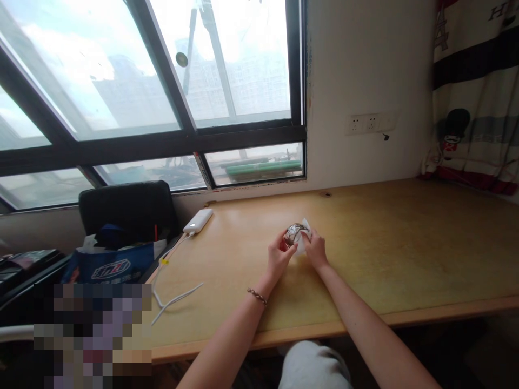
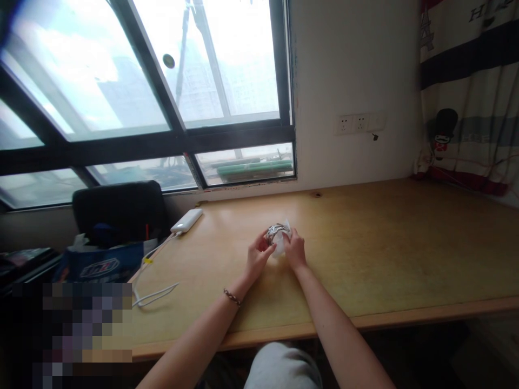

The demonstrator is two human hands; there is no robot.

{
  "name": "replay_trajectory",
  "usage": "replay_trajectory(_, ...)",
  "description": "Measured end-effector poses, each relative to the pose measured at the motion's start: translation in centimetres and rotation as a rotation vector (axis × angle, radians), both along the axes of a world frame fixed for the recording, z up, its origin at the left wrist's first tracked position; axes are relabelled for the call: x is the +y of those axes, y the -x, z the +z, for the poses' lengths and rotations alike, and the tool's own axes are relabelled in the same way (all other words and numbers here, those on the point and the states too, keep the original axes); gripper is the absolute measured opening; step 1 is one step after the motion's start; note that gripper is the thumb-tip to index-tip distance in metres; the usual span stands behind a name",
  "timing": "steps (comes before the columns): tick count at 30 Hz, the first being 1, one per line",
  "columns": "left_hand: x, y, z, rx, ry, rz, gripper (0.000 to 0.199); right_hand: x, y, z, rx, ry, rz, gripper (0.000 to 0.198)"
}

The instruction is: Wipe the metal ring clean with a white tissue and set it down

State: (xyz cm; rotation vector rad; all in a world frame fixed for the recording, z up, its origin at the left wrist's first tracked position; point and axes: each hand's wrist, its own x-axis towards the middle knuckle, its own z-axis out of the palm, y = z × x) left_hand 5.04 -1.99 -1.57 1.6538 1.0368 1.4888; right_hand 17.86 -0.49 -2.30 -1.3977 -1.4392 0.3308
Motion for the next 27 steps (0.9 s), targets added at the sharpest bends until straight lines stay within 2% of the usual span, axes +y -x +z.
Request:
replay_trajectory(5,0.3,0.5,0.8,-0.174,0.179,-0.109,0.047,-0.4,0.0,0.2,-0.132,0.044,0.022,0.029)
replay_trajectory(10,0.6,1.0,1.1,-0.185,0.317,-0.107,0.041,-0.3,0.1,-0.1,-0.125,0.049,0.064,0.027)
replay_trajectory(14,0.6,0.4,0.4,-0.150,0.268,-0.203,0.037,0.2,0.3,-0.3,-0.047,0.103,-0.012,0.034)
replay_trajectory(17,0.6,-0.3,-0.2,-0.174,0.258,-0.323,0.044,0.7,0.3,-0.7,0.007,0.174,-0.072,0.046)
replay_trajectory(20,0.6,-0.6,-0.4,-0.206,0.262,-0.354,0.050,1.2,0.4,-1.1,0.080,0.298,-0.020,0.053)
replay_trajectory(22,0.7,-0.5,-0.4,-0.210,0.261,-0.333,0.047,1.4,0.4,-1.3,0.120,0.355,0.050,0.050)
replay_trajectory(24,0.8,-0.2,-0.2,-0.196,0.281,-0.308,0.045,1.3,0.2,-1.2,0.101,0.332,0.073,0.044)
replay_trajectory(27,1.0,0.2,-0.2,-0.169,0.307,-0.300,0.047,0.6,0.0,-0.6,-0.046,0.175,0.015,0.036)
